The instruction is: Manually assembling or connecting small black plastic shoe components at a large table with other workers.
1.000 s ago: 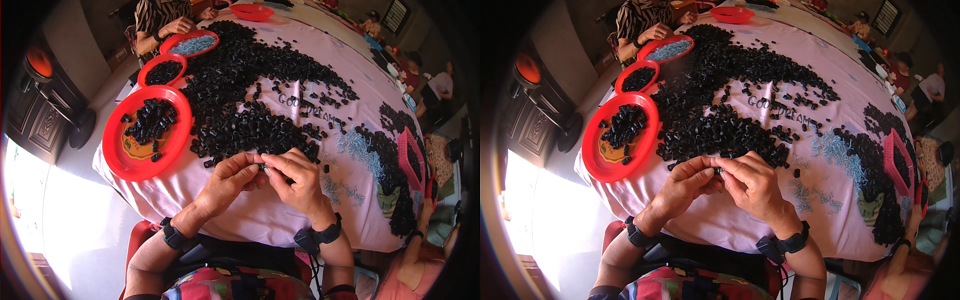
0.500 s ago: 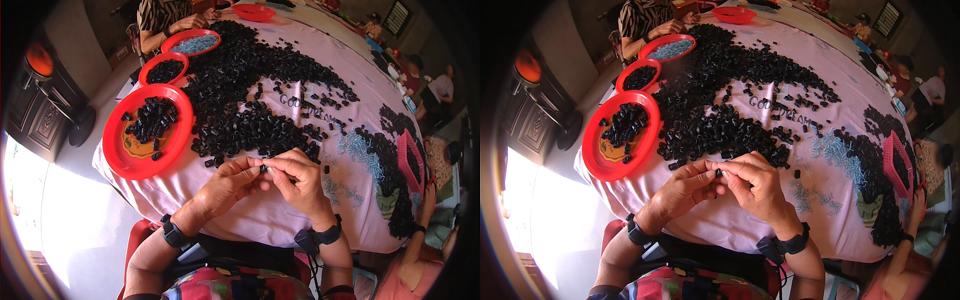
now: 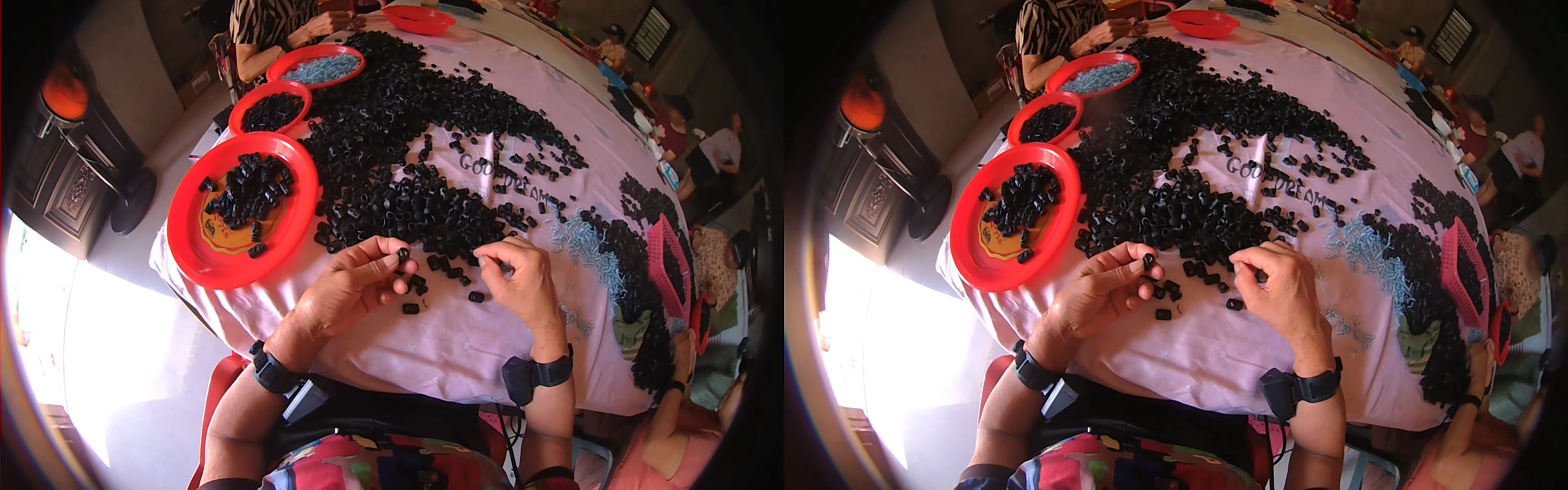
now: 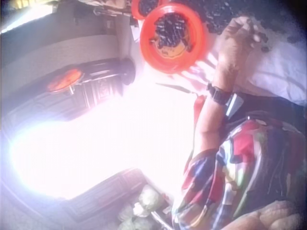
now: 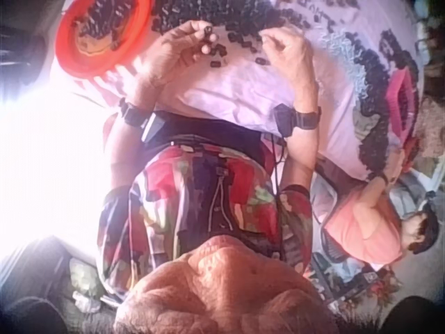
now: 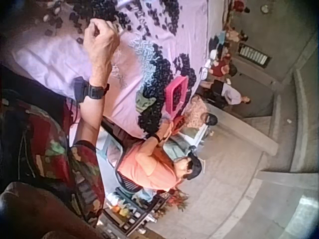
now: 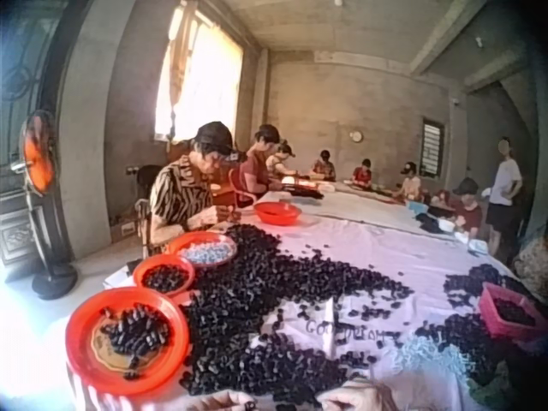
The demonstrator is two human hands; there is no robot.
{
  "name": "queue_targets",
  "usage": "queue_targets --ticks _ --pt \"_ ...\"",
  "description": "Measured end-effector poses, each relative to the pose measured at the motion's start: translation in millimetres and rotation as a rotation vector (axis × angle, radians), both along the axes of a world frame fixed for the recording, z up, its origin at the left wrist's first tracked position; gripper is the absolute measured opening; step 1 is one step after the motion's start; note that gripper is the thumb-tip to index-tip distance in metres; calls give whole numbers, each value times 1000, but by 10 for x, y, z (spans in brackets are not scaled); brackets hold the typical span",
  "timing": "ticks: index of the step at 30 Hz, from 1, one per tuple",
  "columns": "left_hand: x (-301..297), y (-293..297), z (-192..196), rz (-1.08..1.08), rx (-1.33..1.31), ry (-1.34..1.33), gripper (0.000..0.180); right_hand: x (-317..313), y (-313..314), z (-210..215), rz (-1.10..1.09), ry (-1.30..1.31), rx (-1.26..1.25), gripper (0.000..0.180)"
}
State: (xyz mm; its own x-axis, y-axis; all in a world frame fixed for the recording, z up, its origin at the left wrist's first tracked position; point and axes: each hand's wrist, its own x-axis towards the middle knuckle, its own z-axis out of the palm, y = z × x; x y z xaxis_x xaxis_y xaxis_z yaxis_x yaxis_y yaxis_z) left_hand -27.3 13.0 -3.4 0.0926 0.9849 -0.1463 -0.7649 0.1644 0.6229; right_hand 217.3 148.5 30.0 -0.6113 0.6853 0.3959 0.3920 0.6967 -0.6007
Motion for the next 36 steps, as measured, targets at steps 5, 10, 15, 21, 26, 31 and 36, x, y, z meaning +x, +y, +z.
queue_targets --ticks 5,10,15,21,26,31,36 --pt "-24 -10 -27 -44 -3 28 22 -84 -52 -18 145 -127 72 10" --pt "-14 -9 -48 -43 11 57 24 -22 -82 55 104 -281 24 8" --pt "61 -23 -5 -41 19 129 22 -48 -80 1 139 -260 83 10" --pt "129 -44 76 -73 29 280 23 -107 -169 65 122 -47 -38 12" --pt "236 -48 89 -24 58 455 22 -220 -301 42 228 132 -171 13" --pt "250 -39 30 -6 67 485 20 -277 -372 -5 244 199 -176 18" --pt "261 -31 23 6 58 532 19 -273 -361 0 256 200 -113 19"
